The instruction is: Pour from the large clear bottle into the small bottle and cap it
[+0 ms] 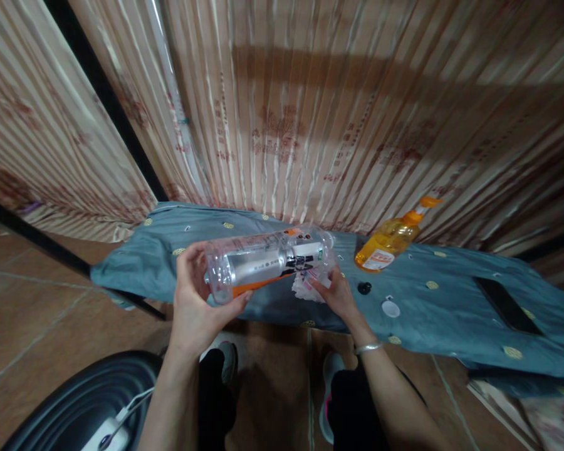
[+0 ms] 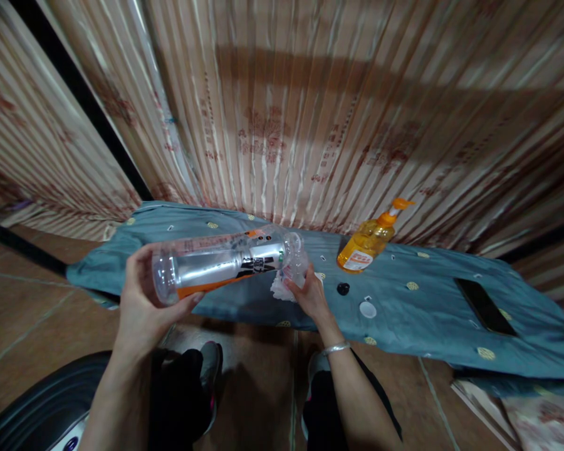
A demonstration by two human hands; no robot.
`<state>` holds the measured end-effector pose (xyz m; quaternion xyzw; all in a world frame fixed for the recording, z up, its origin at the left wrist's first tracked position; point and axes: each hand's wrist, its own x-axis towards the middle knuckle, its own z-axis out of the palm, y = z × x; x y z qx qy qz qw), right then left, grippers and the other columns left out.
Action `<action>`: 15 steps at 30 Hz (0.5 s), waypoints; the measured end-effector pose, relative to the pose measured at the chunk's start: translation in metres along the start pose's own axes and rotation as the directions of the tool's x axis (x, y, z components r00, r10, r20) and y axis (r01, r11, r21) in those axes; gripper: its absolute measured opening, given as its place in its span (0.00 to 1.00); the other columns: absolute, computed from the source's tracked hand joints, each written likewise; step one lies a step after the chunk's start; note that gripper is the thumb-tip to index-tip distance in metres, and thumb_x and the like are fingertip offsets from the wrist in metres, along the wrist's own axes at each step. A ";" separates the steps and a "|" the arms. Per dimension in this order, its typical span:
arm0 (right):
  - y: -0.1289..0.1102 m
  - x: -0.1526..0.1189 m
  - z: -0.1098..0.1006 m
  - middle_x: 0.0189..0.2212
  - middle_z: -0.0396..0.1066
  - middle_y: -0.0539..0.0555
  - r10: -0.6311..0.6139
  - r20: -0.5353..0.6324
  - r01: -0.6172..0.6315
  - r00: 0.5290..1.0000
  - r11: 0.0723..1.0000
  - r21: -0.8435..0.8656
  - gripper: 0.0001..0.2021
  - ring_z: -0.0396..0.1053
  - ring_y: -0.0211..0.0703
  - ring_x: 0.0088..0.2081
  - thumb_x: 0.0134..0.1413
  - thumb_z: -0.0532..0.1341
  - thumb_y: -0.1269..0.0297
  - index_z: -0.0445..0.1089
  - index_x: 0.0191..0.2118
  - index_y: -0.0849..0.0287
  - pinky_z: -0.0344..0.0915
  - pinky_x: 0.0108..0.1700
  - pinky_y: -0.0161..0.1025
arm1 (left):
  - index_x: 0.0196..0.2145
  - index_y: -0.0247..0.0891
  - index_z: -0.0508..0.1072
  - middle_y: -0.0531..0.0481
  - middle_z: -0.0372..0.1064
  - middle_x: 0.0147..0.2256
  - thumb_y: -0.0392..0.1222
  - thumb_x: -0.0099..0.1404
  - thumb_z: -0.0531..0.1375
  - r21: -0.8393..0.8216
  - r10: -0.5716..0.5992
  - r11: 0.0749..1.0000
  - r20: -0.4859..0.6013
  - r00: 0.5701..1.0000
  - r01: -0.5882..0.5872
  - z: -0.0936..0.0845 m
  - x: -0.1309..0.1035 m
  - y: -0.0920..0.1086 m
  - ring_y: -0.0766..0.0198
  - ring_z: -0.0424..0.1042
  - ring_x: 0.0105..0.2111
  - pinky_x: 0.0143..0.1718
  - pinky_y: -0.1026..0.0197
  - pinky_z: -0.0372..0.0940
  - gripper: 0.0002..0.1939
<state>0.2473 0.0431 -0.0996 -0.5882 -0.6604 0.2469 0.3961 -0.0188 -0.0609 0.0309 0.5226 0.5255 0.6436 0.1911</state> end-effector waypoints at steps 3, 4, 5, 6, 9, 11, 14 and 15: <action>0.000 0.000 0.000 0.37 0.77 0.58 -0.002 0.006 0.002 1.000 1.000 -0.010 0.26 0.75 0.55 0.36 0.45 0.64 0.48 0.64 0.47 0.58 0.69 0.39 0.48 | 0.50 0.41 0.60 0.44 0.68 0.48 0.41 0.40 0.72 0.012 -0.005 1.000 -0.002 1.000 0.005 0.000 0.000 0.001 0.52 0.73 0.48 0.43 0.54 0.72 0.40; -0.001 0.000 0.000 0.37 0.77 0.58 -0.003 0.012 0.003 1.000 1.000 -0.010 0.26 0.75 0.55 0.36 0.45 0.64 0.48 0.64 0.47 0.58 0.69 0.38 0.48 | 0.50 0.41 0.60 0.44 0.68 0.48 0.41 0.40 0.72 0.016 -0.006 1.000 -0.001 1.000 0.006 0.000 0.000 0.002 0.52 0.72 0.49 0.44 0.54 0.72 0.40; -0.001 0.000 0.000 0.37 0.77 0.58 -0.003 0.016 0.003 1.000 1.000 -0.010 0.26 0.75 0.54 0.37 0.45 0.64 0.48 0.63 0.48 0.58 0.69 0.39 0.47 | 0.50 0.41 0.60 0.44 0.68 0.48 0.41 0.40 0.72 0.020 -0.007 1.000 0.000 1.000 0.007 0.000 0.000 0.002 0.52 0.72 0.49 0.44 0.54 0.72 0.40; -0.001 0.000 0.000 0.37 0.77 0.58 0.000 0.016 0.001 1.000 1.000 -0.011 0.27 0.75 0.55 0.37 0.45 0.64 0.48 0.63 0.48 0.58 0.69 0.39 0.47 | 0.50 0.41 0.60 0.44 0.68 0.48 0.41 0.40 0.72 0.023 -0.007 1.000 0.001 1.000 0.007 0.000 0.000 0.002 0.52 0.72 0.49 0.44 0.54 0.72 0.40; -0.003 0.000 0.000 0.39 0.77 0.59 0.006 0.011 -0.006 1.000 1.000 -0.009 0.28 0.75 0.55 0.39 0.45 0.63 0.47 0.63 0.49 0.59 0.69 0.41 0.48 | 0.50 0.41 0.60 0.44 0.67 0.48 0.42 0.41 0.72 0.032 -0.005 0.999 0.006 1.000 0.005 0.000 0.000 0.002 0.53 0.72 0.49 0.44 0.54 0.72 0.40; -0.003 0.000 0.000 0.39 0.77 0.59 0.010 0.019 -0.010 1.000 1.000 -0.007 0.28 0.75 0.55 0.39 0.46 0.63 0.48 0.63 0.49 0.59 0.69 0.41 0.48 | 0.51 0.41 0.60 0.44 0.67 0.48 0.42 0.41 0.72 0.040 0.002 0.999 0.005 1.000 -0.002 -0.001 0.000 0.001 0.53 0.72 0.49 0.44 0.54 0.73 0.40; -0.004 -0.001 0.000 0.40 0.77 0.57 0.008 0.031 -0.008 0.999 1.000 0.007 0.27 0.75 0.55 0.40 0.47 0.63 0.49 0.63 0.50 0.57 0.70 0.41 0.48 | 0.50 0.42 0.60 0.44 0.67 0.48 0.42 0.41 0.72 0.035 0.013 0.999 0.011 1.000 -0.013 -0.002 -0.001 0.000 0.53 0.73 0.48 0.41 0.55 0.73 0.40; -0.004 -0.001 0.000 0.40 0.77 0.57 0.008 0.030 -0.008 1.000 1.000 0.009 0.27 0.75 0.55 0.40 0.47 0.63 0.49 0.63 0.51 0.57 0.70 0.42 0.48 | 0.50 0.42 0.60 0.44 0.67 0.48 0.42 0.41 0.72 0.029 0.017 0.999 0.015 1.000 -0.017 -0.002 -0.001 -0.001 0.53 0.73 0.47 0.39 0.56 0.74 0.40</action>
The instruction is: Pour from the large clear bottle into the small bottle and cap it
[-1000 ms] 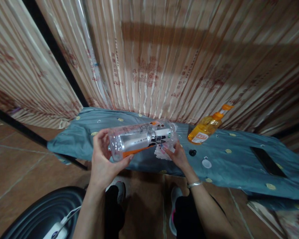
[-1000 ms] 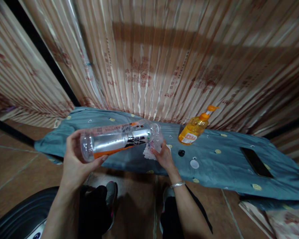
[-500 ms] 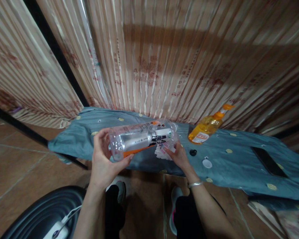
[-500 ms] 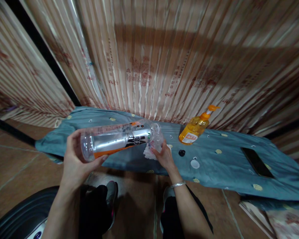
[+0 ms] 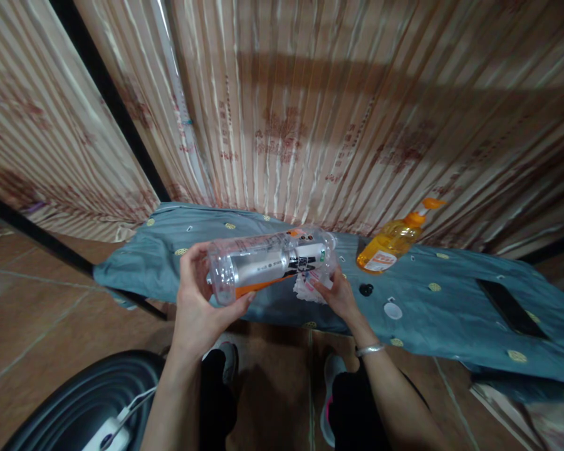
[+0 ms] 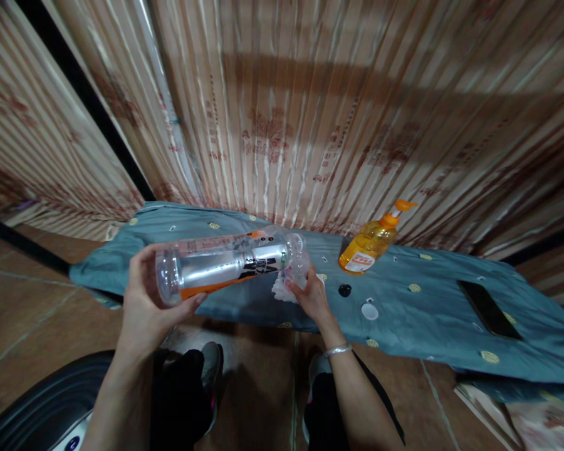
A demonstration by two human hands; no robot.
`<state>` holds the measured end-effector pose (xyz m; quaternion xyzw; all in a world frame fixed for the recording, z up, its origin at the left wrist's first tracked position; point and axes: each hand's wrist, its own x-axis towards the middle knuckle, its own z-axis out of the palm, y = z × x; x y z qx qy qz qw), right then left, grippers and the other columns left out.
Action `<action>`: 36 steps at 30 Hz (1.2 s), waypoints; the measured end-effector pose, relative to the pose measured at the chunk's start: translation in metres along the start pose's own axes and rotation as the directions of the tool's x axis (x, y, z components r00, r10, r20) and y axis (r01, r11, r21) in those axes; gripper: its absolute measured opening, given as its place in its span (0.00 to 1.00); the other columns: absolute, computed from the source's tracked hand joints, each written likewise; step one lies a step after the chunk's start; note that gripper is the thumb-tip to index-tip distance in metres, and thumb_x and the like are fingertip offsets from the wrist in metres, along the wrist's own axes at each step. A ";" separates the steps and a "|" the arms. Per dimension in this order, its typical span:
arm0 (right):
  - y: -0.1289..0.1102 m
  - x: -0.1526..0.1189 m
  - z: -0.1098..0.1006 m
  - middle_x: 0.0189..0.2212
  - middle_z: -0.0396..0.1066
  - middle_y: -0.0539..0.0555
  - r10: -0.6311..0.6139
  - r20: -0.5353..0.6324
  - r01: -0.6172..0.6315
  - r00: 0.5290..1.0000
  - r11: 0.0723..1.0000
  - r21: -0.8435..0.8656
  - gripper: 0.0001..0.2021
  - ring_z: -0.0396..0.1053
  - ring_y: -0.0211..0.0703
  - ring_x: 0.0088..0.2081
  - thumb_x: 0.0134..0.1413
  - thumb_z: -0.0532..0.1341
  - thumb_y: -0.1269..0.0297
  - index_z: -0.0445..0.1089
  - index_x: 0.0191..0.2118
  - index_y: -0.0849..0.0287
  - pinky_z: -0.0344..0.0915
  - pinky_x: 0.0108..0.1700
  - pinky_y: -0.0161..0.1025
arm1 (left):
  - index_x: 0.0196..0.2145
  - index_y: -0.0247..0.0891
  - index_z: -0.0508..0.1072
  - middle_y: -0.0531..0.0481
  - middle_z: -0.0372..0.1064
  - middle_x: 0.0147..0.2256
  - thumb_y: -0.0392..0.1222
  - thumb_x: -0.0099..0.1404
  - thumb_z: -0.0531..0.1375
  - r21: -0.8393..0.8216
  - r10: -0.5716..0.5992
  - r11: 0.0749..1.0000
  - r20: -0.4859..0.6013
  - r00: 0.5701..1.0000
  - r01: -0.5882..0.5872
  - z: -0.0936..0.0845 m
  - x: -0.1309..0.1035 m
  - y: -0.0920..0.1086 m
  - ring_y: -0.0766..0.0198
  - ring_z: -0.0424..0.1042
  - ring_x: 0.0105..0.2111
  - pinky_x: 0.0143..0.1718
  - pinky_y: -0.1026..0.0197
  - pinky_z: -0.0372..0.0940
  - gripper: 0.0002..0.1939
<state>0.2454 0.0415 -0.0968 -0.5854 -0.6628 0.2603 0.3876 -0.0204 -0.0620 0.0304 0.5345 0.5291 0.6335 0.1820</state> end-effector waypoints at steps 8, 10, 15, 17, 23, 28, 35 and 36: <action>0.000 0.000 0.000 0.40 0.77 0.60 0.008 0.005 -0.008 1.000 1.000 0.006 0.29 0.75 0.58 0.41 0.46 0.64 0.47 0.62 0.51 0.59 0.70 0.42 0.50 | 0.51 0.41 0.61 0.45 0.68 0.46 0.42 0.41 0.73 -0.001 0.025 1.000 0.000 1.000 -0.025 -0.001 0.001 -0.001 0.56 0.74 0.42 0.36 0.58 0.73 0.41; 0.000 0.001 0.000 0.41 0.77 0.60 0.001 0.002 -0.001 1.000 1.000 0.006 0.29 0.75 0.58 0.41 0.46 0.64 0.48 0.62 0.51 0.60 0.70 0.43 0.50 | 0.52 0.41 0.61 0.46 0.68 0.46 0.42 0.41 0.73 0.001 0.045 0.999 0.001 0.999 -0.045 -0.001 0.000 -0.002 0.58 0.74 0.42 0.36 0.59 0.72 0.41; 0.000 0.000 0.000 0.40 0.77 0.59 -0.004 -0.008 0.004 1.000 1.000 0.018 0.28 0.75 0.56 0.40 0.46 0.64 0.48 0.63 0.50 0.58 0.70 0.43 0.50 | 0.52 0.41 0.62 0.45 0.67 0.47 0.42 0.41 0.74 -0.003 0.053 0.999 -0.001 0.999 -0.053 -0.001 0.000 -0.004 0.58 0.73 0.42 0.36 0.59 0.72 0.41; -0.001 -0.001 0.000 0.39 0.78 0.58 0.001 -0.003 -0.001 1.000 1.000 0.030 0.26 0.75 0.55 0.39 0.46 0.64 0.49 0.63 0.49 0.58 0.70 0.41 0.49 | 0.52 0.41 0.62 0.45 0.67 0.48 0.43 0.41 0.74 -0.004 0.046 0.999 -0.002 0.999 -0.046 -0.001 0.000 -0.005 0.57 0.73 0.43 0.36 0.59 0.72 0.41; -0.003 -0.001 0.000 0.38 0.78 0.57 -0.001 -0.011 0.001 1.000 0.999 0.035 0.25 0.75 0.55 0.38 0.45 0.64 0.49 0.64 0.47 0.57 0.70 0.40 0.48 | 0.52 0.42 0.62 0.45 0.67 0.47 0.43 0.41 0.74 -0.005 0.044 0.999 -0.003 0.999 -0.044 -0.001 0.000 -0.004 0.57 0.73 0.43 0.37 0.58 0.73 0.41; -0.001 -0.001 0.000 0.38 0.78 0.57 -0.004 -0.018 0.004 1.000 1.000 0.025 0.26 0.75 0.54 0.38 0.45 0.64 0.49 0.64 0.48 0.56 0.70 0.40 0.48 | 0.51 0.42 0.62 0.45 0.67 0.47 0.44 0.40 0.74 -0.008 0.046 0.999 -0.010 0.999 -0.046 -0.001 0.000 -0.004 0.56 0.73 0.43 0.38 0.56 0.73 0.42; -0.002 0.000 0.000 0.39 0.77 0.58 0.008 -0.002 -0.008 1.000 1.000 0.017 0.27 0.75 0.56 0.39 0.46 0.64 0.48 0.63 0.49 0.58 0.70 0.41 0.49 | 0.52 0.42 0.63 0.45 0.67 0.47 0.43 0.40 0.74 -0.010 0.046 0.999 -0.012 0.999 -0.046 -0.001 0.000 -0.004 0.57 0.73 0.43 0.38 0.57 0.72 0.42; -0.001 0.000 0.000 0.40 0.77 0.59 0.004 -0.004 -0.003 1.000 1.000 0.017 0.27 0.75 0.56 0.40 0.46 0.64 0.48 0.63 0.49 0.58 0.70 0.42 0.50 | 0.52 0.42 0.63 0.45 0.67 0.48 0.43 0.40 0.74 -0.012 0.046 0.999 -0.007 0.999 -0.046 -0.001 0.000 -0.004 0.56 0.73 0.43 0.39 0.57 0.72 0.41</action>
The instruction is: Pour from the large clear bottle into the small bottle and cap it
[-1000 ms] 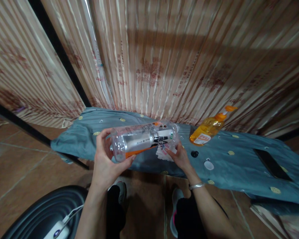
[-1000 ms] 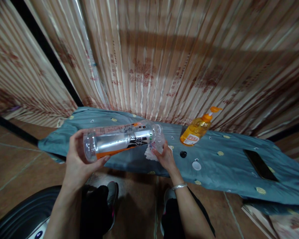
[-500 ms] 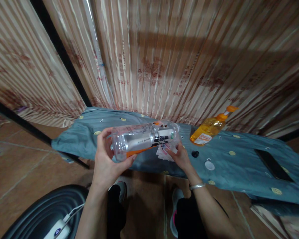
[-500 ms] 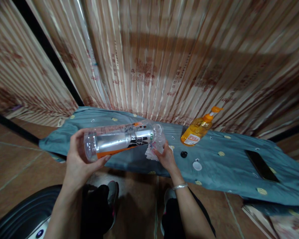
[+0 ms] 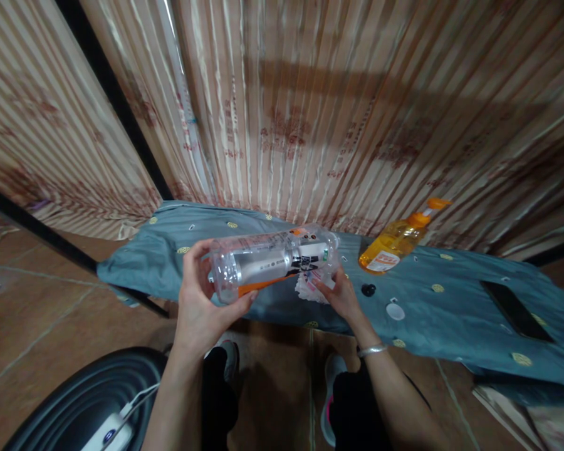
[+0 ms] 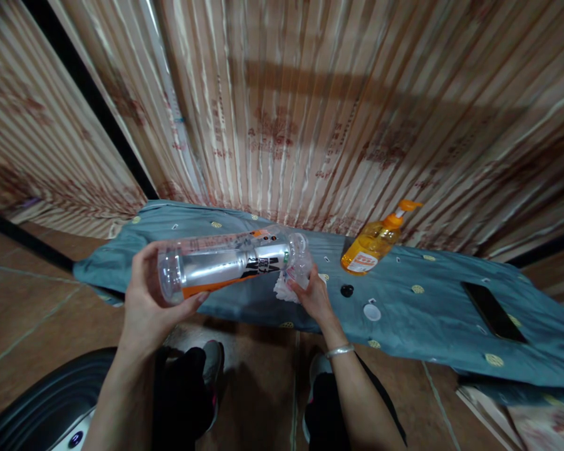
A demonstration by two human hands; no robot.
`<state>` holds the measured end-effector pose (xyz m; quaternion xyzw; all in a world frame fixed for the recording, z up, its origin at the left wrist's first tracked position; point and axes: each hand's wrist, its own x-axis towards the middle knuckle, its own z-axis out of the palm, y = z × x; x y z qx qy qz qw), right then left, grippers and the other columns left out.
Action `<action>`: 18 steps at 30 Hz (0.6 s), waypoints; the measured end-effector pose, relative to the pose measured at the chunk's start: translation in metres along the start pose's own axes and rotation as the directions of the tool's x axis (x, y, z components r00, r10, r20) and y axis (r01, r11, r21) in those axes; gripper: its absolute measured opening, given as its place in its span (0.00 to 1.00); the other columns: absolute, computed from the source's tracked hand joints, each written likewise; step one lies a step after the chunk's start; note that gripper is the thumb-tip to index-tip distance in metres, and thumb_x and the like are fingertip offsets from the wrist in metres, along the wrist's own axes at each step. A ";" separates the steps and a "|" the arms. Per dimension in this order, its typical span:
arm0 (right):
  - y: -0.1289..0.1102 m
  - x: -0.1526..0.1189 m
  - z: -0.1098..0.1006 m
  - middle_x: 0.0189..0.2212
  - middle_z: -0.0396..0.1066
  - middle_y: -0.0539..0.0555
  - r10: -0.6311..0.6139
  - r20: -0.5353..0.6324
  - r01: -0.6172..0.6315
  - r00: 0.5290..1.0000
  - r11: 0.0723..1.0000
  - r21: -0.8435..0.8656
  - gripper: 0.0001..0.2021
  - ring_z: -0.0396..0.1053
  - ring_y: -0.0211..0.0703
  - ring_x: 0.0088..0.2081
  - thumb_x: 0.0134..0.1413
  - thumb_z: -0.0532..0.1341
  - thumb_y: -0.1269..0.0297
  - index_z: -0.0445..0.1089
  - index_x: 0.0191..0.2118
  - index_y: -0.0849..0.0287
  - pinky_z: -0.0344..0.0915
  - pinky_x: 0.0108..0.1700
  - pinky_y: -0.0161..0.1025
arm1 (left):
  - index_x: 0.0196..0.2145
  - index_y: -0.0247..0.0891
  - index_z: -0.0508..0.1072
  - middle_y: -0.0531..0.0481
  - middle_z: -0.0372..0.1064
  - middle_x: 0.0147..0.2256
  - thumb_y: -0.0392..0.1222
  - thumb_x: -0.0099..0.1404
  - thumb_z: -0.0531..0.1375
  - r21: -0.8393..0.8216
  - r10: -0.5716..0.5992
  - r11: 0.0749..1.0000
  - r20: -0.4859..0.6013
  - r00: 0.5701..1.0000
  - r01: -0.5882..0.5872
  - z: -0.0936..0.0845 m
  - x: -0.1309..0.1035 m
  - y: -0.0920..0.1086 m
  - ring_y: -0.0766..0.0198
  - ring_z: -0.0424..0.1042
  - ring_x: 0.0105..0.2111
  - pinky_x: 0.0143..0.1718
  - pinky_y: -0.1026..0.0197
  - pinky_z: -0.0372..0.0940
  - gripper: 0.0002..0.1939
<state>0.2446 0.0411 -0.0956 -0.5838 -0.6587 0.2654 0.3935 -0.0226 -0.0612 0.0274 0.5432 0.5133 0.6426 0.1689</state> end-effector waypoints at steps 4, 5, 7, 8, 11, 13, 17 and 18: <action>0.003 0.000 0.001 0.41 0.77 0.59 -0.030 -0.009 0.030 0.999 1.000 0.003 0.27 0.75 0.57 0.41 0.46 0.64 0.48 0.63 0.49 0.57 0.70 0.43 0.51 | 0.52 0.42 0.62 0.44 0.67 0.48 0.43 0.40 0.74 0.011 0.002 1.000 0.000 1.000 -0.002 0.000 0.000 0.000 0.55 0.72 0.44 0.40 0.55 0.73 0.42; 0.005 0.000 0.001 0.41 0.77 0.58 -0.036 -0.009 0.036 0.999 0.999 0.003 0.27 0.75 0.56 0.41 0.47 0.64 0.48 0.63 0.49 0.57 0.70 0.43 0.50 | 0.52 0.42 0.62 0.44 0.67 0.48 0.44 0.40 0.74 0.016 0.002 1.000 -0.005 1.000 -0.002 0.000 0.000 0.000 0.55 0.72 0.45 0.40 0.55 0.73 0.42; 0.007 0.001 0.002 0.40 0.78 0.58 -0.035 -0.008 0.035 0.999 0.999 0.004 0.26 0.75 0.56 0.40 0.47 0.64 0.48 0.63 0.49 0.57 0.70 0.42 0.50 | 0.52 0.42 0.62 0.44 0.67 0.48 0.46 0.40 0.74 0.024 -0.001 1.000 -0.011 1.000 0.001 0.000 0.000 0.000 0.54 0.72 0.45 0.41 0.54 0.73 0.42; 0.008 0.001 0.002 0.40 0.77 0.58 -0.031 -0.009 0.031 0.999 0.999 0.003 0.27 0.75 0.55 0.40 0.47 0.64 0.48 0.63 0.49 0.57 0.70 0.42 0.49 | 0.52 0.42 0.63 0.44 0.67 0.48 0.46 0.40 0.75 0.024 0.000 1.000 -0.011 1.000 0.001 0.000 0.000 0.000 0.54 0.72 0.45 0.42 0.54 0.73 0.42; 0.011 0.001 0.003 0.42 0.77 0.59 -0.036 -0.007 0.036 0.999 0.999 0.002 0.28 0.75 0.56 0.41 0.47 0.64 0.46 0.63 0.50 0.57 0.70 0.43 0.50 | 0.52 0.42 0.62 0.44 0.67 0.48 0.47 0.40 0.75 0.012 0.005 1.000 0.001 1.000 -0.005 0.000 0.001 0.000 0.55 0.73 0.45 0.41 0.54 0.73 0.43; 0.012 0.002 0.003 0.42 0.77 0.60 -0.040 -0.007 0.040 0.999 0.999 -0.007 0.28 0.75 0.56 0.41 0.47 0.64 0.45 0.63 0.49 0.58 0.70 0.43 0.50 | 0.52 0.42 0.62 0.44 0.67 0.48 0.46 0.40 0.75 0.008 0.005 1.000 0.005 1.000 -0.005 0.000 0.001 0.000 0.55 0.73 0.45 0.40 0.55 0.73 0.43; 0.011 0.002 0.003 0.41 0.77 0.60 -0.023 -0.007 0.023 1.000 1.000 -0.009 0.27 0.75 0.56 0.40 0.47 0.64 0.46 0.63 0.48 0.58 0.70 0.41 0.49 | 0.52 0.42 0.63 0.44 0.67 0.48 0.46 0.41 0.74 0.020 0.001 1.000 -0.002 1.000 -0.001 0.000 0.000 0.000 0.55 0.72 0.45 0.40 0.55 0.73 0.41; 0.010 0.001 0.003 0.41 0.77 0.59 -0.023 -0.006 0.023 1.000 1.000 -0.002 0.27 0.75 0.56 0.40 0.47 0.64 0.46 0.63 0.48 0.58 0.70 0.41 0.49 | 0.52 0.42 0.63 0.44 0.67 0.48 0.45 0.41 0.74 0.021 0.002 1.000 -0.004 1.000 -0.002 0.000 0.000 0.000 0.55 0.73 0.45 0.40 0.55 0.73 0.41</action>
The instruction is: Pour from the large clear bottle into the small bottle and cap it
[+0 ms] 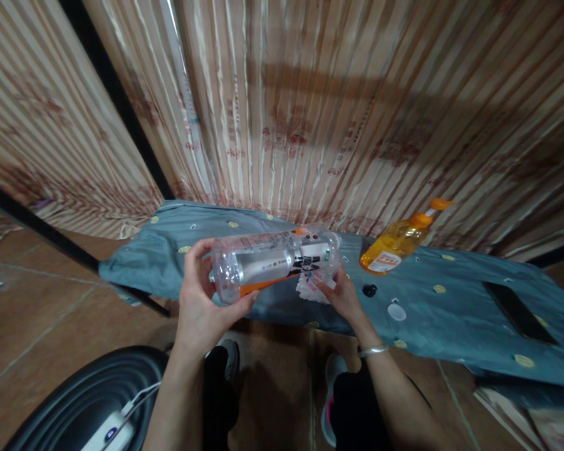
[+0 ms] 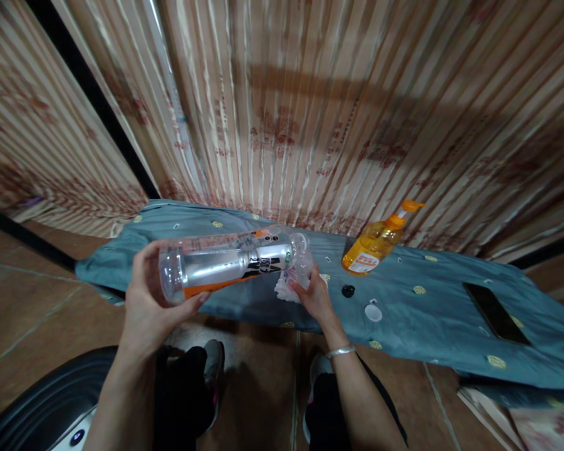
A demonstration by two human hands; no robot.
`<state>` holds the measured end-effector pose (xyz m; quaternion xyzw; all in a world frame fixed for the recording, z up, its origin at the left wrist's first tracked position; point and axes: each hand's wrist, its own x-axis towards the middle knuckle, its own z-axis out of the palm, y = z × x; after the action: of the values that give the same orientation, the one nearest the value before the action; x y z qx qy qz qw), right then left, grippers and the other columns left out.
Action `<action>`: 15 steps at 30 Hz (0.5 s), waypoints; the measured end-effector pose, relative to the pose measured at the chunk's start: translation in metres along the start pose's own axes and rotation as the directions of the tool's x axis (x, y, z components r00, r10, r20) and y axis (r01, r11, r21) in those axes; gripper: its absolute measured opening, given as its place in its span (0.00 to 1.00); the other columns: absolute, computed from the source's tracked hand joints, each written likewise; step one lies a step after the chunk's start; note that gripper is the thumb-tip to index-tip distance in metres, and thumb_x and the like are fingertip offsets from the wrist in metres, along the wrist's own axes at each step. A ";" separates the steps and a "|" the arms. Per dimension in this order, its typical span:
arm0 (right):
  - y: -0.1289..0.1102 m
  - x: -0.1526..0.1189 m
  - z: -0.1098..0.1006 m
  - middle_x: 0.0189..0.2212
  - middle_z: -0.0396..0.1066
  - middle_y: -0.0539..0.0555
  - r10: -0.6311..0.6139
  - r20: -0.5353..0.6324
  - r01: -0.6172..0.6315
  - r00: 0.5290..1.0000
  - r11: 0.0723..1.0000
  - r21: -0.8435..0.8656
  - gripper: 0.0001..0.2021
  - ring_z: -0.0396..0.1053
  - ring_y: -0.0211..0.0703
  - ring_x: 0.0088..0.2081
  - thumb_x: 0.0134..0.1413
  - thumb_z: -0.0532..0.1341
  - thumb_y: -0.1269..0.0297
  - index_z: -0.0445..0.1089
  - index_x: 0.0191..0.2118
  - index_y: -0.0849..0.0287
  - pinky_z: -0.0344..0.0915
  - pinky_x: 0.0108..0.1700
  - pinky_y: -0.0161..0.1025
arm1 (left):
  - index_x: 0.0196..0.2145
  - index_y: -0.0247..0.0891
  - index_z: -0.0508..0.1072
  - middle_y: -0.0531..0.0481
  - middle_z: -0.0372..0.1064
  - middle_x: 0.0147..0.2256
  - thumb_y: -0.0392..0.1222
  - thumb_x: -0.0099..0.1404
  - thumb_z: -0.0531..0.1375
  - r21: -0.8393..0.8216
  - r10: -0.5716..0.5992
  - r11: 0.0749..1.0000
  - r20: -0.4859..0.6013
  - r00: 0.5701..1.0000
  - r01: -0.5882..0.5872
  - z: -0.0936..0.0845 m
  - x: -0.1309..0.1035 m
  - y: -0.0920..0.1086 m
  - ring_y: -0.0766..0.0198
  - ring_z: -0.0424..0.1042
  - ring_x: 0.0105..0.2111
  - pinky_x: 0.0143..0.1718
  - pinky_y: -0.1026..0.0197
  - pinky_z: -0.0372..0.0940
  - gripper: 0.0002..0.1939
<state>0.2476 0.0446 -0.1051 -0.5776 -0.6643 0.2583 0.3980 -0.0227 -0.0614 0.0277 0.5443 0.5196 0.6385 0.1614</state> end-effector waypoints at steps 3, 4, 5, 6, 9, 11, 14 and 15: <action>-0.001 0.000 0.000 0.39 0.77 0.58 0.000 0.001 0.000 1.000 1.000 0.009 0.25 0.75 0.56 0.39 0.47 0.64 0.47 0.63 0.46 0.56 0.70 0.41 0.49 | 0.51 0.42 0.63 0.44 0.67 0.47 0.46 0.39 0.75 -0.005 0.009 1.000 -0.013 1.000 -0.009 0.000 0.000 0.000 0.55 0.73 0.44 0.39 0.55 0.73 0.43; -0.001 0.000 0.000 0.39 0.77 0.58 -0.002 0.000 0.002 1.000 1.000 0.008 0.24 0.75 0.55 0.39 0.47 0.64 0.47 0.63 0.46 0.56 0.70 0.41 0.49 | 0.51 0.42 0.63 0.44 0.67 0.47 0.47 0.39 0.75 -0.008 0.014 1.000 -0.017 1.000 -0.014 0.000 0.000 0.001 0.55 0.73 0.44 0.39 0.55 0.73 0.43; -0.001 0.000 0.000 0.39 0.77 0.58 -0.007 0.000 0.007 1.000 1.000 0.007 0.24 0.75 0.55 0.40 0.47 0.64 0.47 0.63 0.46 0.56 0.69 0.41 0.49 | 0.51 0.43 0.63 0.44 0.67 0.48 0.47 0.38 0.76 -0.010 0.015 1.000 -0.014 1.000 -0.015 0.000 0.001 0.001 0.55 0.73 0.44 0.39 0.54 0.73 0.44; 0.000 0.000 0.000 0.39 0.77 0.58 -0.013 0.001 0.013 1.000 1.000 0.007 0.24 0.75 0.55 0.40 0.47 0.64 0.47 0.62 0.46 0.56 0.69 0.41 0.49 | 0.51 0.43 0.63 0.44 0.67 0.48 0.47 0.38 0.76 -0.012 0.016 1.000 -0.008 1.000 -0.016 0.000 0.001 0.001 0.54 0.73 0.44 0.40 0.54 0.73 0.44; 0.001 -0.001 0.001 0.39 0.76 0.59 -0.027 0.007 0.027 1.000 1.000 0.005 0.24 0.74 0.54 0.39 0.48 0.63 0.47 0.62 0.46 0.57 0.69 0.41 0.48 | 0.52 0.43 0.62 0.44 0.67 0.49 0.47 0.39 0.76 -0.012 0.017 1.000 0.005 1.000 -0.016 0.000 0.001 0.000 0.54 0.73 0.45 0.41 0.54 0.73 0.44; 0.001 -0.001 0.001 0.37 0.76 0.58 -0.026 0.001 0.026 1.000 1.000 -0.009 0.24 0.74 0.54 0.37 0.48 0.63 0.46 0.62 0.45 0.58 0.69 0.39 0.47 | 0.52 0.42 0.62 0.44 0.67 0.49 0.47 0.39 0.76 -0.009 0.018 1.000 0.005 1.000 -0.018 -0.001 0.001 0.000 0.55 0.73 0.45 0.41 0.55 0.73 0.44; 0.002 -0.001 0.001 0.36 0.76 0.58 -0.023 -0.005 0.023 1.000 1.000 -0.018 0.24 0.74 0.54 0.36 0.48 0.63 0.45 0.63 0.44 0.57 0.69 0.38 0.47 | 0.52 0.42 0.62 0.44 0.67 0.49 0.46 0.39 0.76 -0.017 0.026 1.000 0.009 1.000 -0.025 -0.001 0.000 -0.001 0.55 0.73 0.46 0.42 0.55 0.73 0.44; 0.002 -0.001 0.001 0.36 0.76 0.59 -0.025 -0.003 0.025 1.000 1.000 -0.014 0.24 0.74 0.54 0.36 0.48 0.63 0.45 0.63 0.45 0.57 0.69 0.38 0.47 | 0.52 0.42 0.62 0.44 0.67 0.49 0.46 0.39 0.76 -0.020 0.029 0.999 0.009 1.000 -0.029 -0.001 0.000 -0.002 0.55 0.72 0.46 0.42 0.54 0.72 0.44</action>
<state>0.2477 0.0440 -0.1073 -0.5724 -0.6724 0.2479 0.3984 -0.0243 -0.0610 0.0264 0.5531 0.5047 0.6433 0.1601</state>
